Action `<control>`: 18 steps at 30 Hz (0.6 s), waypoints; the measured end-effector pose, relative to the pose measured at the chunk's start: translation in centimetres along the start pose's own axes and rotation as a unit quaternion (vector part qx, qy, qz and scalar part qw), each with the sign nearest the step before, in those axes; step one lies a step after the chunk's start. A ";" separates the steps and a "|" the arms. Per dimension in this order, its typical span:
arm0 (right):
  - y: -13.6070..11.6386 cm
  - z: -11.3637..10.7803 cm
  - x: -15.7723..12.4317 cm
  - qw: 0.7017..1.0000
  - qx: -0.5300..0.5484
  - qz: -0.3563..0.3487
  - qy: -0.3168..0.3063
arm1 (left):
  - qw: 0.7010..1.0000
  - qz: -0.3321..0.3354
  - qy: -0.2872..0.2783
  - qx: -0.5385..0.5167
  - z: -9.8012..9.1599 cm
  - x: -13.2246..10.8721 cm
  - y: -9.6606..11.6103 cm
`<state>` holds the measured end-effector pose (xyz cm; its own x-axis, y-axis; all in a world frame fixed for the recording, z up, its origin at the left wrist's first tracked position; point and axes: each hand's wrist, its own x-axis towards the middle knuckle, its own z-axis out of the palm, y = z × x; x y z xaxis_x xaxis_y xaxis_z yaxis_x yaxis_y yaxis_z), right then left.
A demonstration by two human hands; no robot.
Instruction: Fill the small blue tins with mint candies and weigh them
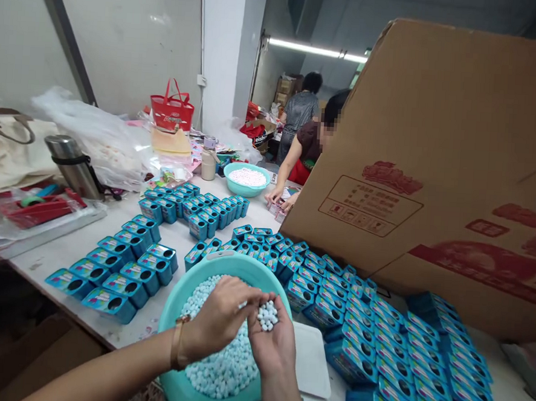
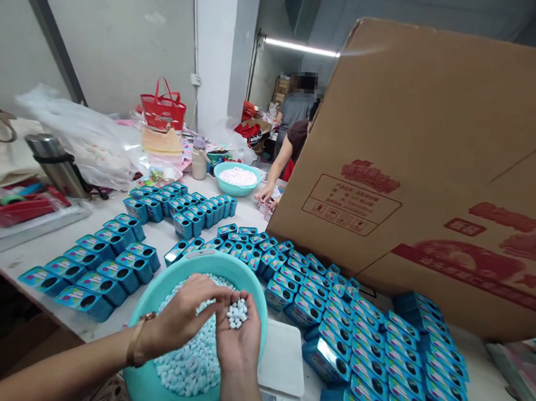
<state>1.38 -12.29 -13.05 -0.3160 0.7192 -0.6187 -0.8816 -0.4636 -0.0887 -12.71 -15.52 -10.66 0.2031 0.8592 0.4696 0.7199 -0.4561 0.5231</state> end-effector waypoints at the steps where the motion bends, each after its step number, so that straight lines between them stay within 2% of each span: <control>1: -0.3 0.0 -0.1 1.000 -0.001 -0.002 0.009 | 0.999 -0.026 0.032 -0.008 -1.2 0.4 -1.5; 3: -1.0 -0.2 -0.3 1.000 -0.003 -0.014 0.021 | 0.993 -0.095 0.074 0.021 -3.7 1.2 -5.4; 5: -1.8 -0.5 -0.2 0.999 -0.001 -0.033 0.025 | 0.981 -0.161 0.067 0.090 -5.6 2.0 -9.9; 8: -2.7 -0.8 0.2 0.998 0.012 -0.048 0.030 | 0.970 -0.196 0.043 0.140 -6.1 2.5 -15.3; 10: -2.9 -0.9 0.4 0.998 0.020 -0.049 0.035 | 0.966 -0.200 0.021 0.160 -5.3 2.3 -17.4; 13: -3.3 -0.9 0.5 0.997 0.028 -0.058 0.045 | 0.961 -0.201 -0.011 0.190 -4.7 2.1 -19.2; 15: -3.6 -1.0 0.5 0.996 0.032 -0.065 0.054 | 0.957 -0.196 -0.024 0.212 -5.4 2.8 -20.5; 18: -4.3 -1.0 0.5 0.995 0.038 -0.071 0.061 | 0.953 -0.164 -0.055 0.249 -7.5 4.9 -23.2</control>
<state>5.33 -10.47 -13.83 -0.1457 0.7043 -0.6948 -0.9399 -0.3178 -0.1251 -33.43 -2.46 -15.14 -0.0392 0.9683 0.2466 0.9768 -0.0148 0.2135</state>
